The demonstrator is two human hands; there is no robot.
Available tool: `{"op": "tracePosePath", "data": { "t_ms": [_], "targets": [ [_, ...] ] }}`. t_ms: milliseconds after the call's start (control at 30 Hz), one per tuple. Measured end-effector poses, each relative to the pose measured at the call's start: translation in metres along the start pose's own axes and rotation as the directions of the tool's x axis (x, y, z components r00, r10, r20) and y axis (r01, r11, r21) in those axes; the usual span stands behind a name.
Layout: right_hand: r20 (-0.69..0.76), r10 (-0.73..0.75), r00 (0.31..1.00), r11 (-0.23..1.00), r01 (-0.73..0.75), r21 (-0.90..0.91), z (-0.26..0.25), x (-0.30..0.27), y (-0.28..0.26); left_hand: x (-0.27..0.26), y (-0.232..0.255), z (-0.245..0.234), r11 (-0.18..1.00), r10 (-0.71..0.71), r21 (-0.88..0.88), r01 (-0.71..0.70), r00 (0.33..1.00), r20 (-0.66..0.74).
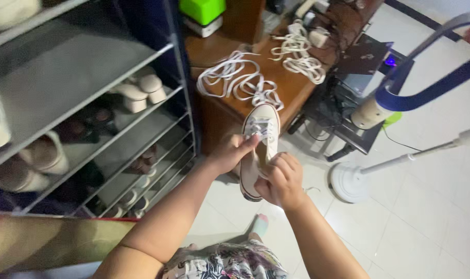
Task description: The person laces a white canvas shoe by threading white shoelaces through the eyelets and tying a knot. They then repeat the process on a black canvas shoe, threading the laces and tying them.
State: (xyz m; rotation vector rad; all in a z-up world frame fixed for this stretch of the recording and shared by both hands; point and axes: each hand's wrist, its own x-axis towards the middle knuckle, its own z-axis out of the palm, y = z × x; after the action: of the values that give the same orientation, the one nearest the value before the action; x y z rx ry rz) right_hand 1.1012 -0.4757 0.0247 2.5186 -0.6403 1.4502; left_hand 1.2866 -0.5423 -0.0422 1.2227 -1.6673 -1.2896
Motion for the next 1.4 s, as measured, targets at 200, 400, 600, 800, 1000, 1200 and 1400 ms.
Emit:
{"op": "tracePosePath", "data": {
  "t_ms": [200,400,600,800,1000,1200,1400],
  "targets": [
    [-0.07,0.056,0.996,0.995,-0.062,-0.083,-0.042,-0.034,0.071,0.058,0.047,0.06,0.996,0.085,0.046,-0.08,0.989,-0.119],
    [-0.073,0.028,0.997,0.999,-0.03,-0.022,-0.069,-0.05,0.158,0.124,0.062,0.096,0.903,0.413,-0.013,-0.429,0.876,-0.25],
    [0.118,0.21,0.971,0.975,-0.199,-0.097,-0.063,-0.032,0.197,0.188,0.019,0.073,0.885,0.465,0.156,-0.439,0.813,-0.35],
    [0.406,0.358,0.841,0.914,-0.405,0.034,-0.03,-0.038,0.206,0.223,-0.053,0.059,0.994,0.065,0.112,-0.019,0.902,-0.426],
    [0.42,0.437,0.796,0.851,-0.516,0.093,-0.012,-0.062,0.219,0.229,-0.039,0.051,0.995,-0.073,0.035,0.095,0.911,-0.405],
    [0.177,0.69,0.701,0.695,-0.711,0.104,0.02,-0.053,0.269,0.234,-0.008,0.041,0.993,0.063,0.115,-0.022,0.928,-0.366],
    [0.42,0.82,0.388,0.307,-0.919,0.248,0.047,-0.031,0.279,0.24,-0.003,0.031,0.985,0.17,0.072,-0.154,0.919,-0.357]
  ]
}}
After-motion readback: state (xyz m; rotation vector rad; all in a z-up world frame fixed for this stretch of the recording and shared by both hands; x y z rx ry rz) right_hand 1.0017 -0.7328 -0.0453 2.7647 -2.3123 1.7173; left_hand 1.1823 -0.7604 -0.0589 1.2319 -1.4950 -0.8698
